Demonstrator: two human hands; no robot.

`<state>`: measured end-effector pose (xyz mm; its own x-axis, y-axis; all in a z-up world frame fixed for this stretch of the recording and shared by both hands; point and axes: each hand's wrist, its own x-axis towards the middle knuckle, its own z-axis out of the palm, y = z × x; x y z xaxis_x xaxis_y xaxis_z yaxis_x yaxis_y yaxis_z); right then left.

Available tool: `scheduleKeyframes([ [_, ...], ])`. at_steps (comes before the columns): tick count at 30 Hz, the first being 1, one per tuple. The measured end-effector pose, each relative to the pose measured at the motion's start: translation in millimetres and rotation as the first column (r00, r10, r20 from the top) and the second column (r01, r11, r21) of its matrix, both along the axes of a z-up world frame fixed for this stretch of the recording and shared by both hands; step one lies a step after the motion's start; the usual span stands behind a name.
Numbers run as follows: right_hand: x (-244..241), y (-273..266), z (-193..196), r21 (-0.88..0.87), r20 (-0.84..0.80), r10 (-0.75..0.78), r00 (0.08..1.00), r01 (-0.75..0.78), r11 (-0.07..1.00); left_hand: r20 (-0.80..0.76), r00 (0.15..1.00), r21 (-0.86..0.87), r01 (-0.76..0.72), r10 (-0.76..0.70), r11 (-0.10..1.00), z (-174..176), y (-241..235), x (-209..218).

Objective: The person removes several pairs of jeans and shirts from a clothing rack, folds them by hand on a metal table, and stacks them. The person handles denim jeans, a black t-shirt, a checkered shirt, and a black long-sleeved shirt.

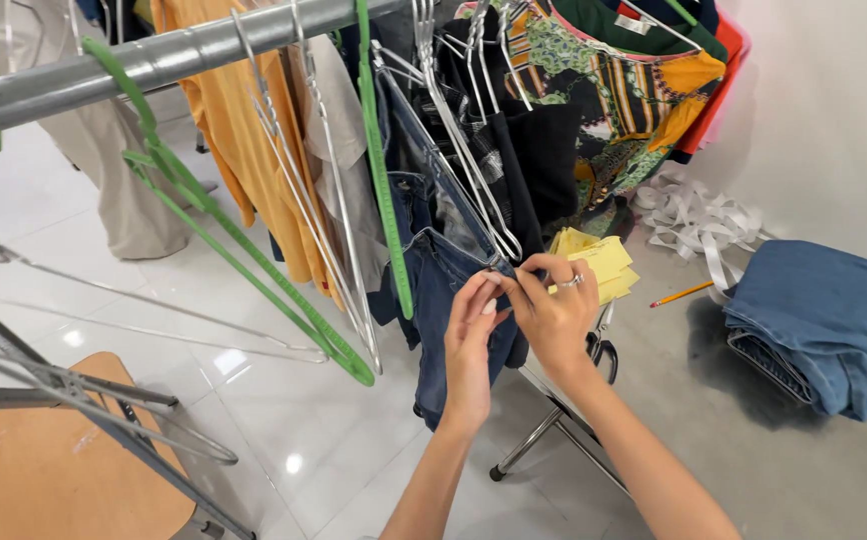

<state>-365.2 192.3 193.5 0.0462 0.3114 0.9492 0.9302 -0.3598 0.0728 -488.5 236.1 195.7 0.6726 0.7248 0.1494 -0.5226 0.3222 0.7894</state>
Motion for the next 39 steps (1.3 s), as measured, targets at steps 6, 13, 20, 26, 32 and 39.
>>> scheduleKeyframes([
  [6, -12, -9, -28, 0.133, -0.393, 0.169, 0.904, -0.126, 0.983, 0.054, 0.985, -0.178, 0.172, -0.165, 0.969, -29, 3, 9],
  [13, -14, -35, -5, 0.572, -0.82, 0.559, -0.124, -0.197, 0.796, -0.014, 0.977, -0.125, 0.209, -0.212, 0.97, -41, 10, 23],
  [20, -6, -103, 11, 0.385, -0.907, 0.411, 0.09, -0.217, 0.897, -0.292, 0.957, 0.319, 0.093, 0.004, 0.943, -123, 41, 30],
  [26, -48, -175, 49, -0.091, -0.927, -0.059, 0.37, -0.071, 0.993, -0.515, 0.852, 0.809, 0.448, 0.092, 0.38, -149, 13, 49],
  [32, -64, -301, 11, -0.393, -0.775, -0.463, 0.429, 0.247, 0.886, -0.804, 0.561, 0.555, 0.827, 0.194, -0.091, -170, -2, 78],
  [39, -118, -420, -3, -0.244, -0.884, -0.425, 0.194, 0.584, 0.774, -0.884, 0.467, 0.464, 0.878, -0.007, -0.117, -231, -50, 105],
])
